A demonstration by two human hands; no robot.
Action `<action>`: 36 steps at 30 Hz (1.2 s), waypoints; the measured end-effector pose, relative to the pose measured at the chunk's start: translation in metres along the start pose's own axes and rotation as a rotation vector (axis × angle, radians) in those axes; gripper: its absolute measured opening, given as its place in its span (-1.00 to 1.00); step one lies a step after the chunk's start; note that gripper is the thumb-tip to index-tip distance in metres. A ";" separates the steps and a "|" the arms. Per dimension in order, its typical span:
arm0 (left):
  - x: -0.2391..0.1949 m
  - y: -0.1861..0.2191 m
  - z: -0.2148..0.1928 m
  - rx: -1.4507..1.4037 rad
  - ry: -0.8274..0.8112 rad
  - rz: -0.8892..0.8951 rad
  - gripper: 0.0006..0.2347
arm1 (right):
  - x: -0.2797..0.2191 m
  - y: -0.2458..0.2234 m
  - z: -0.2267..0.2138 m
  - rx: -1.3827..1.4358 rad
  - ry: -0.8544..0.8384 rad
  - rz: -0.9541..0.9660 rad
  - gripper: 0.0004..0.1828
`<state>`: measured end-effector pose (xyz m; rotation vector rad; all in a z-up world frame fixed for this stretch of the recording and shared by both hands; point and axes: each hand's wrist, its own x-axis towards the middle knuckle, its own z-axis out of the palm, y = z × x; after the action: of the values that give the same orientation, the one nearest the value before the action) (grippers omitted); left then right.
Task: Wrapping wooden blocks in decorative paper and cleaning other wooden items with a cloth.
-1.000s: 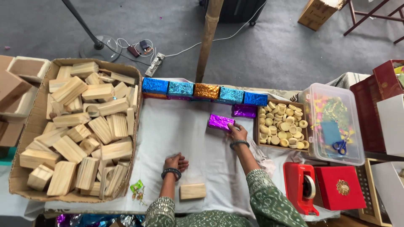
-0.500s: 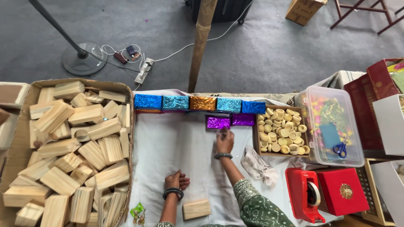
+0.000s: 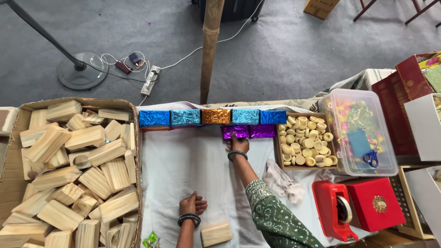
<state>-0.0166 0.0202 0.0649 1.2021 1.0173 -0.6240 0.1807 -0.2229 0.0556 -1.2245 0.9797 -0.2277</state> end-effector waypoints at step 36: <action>0.021 -0.006 -0.008 0.021 0.005 0.068 -0.65 | -0.065 -0.011 -0.207 -1.226 -0.081 -0.868 -0.58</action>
<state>-0.0145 0.0281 0.0434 1.2523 0.9726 -0.5800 -0.0058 -0.3275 0.0968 -2.7380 0.3836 -0.2429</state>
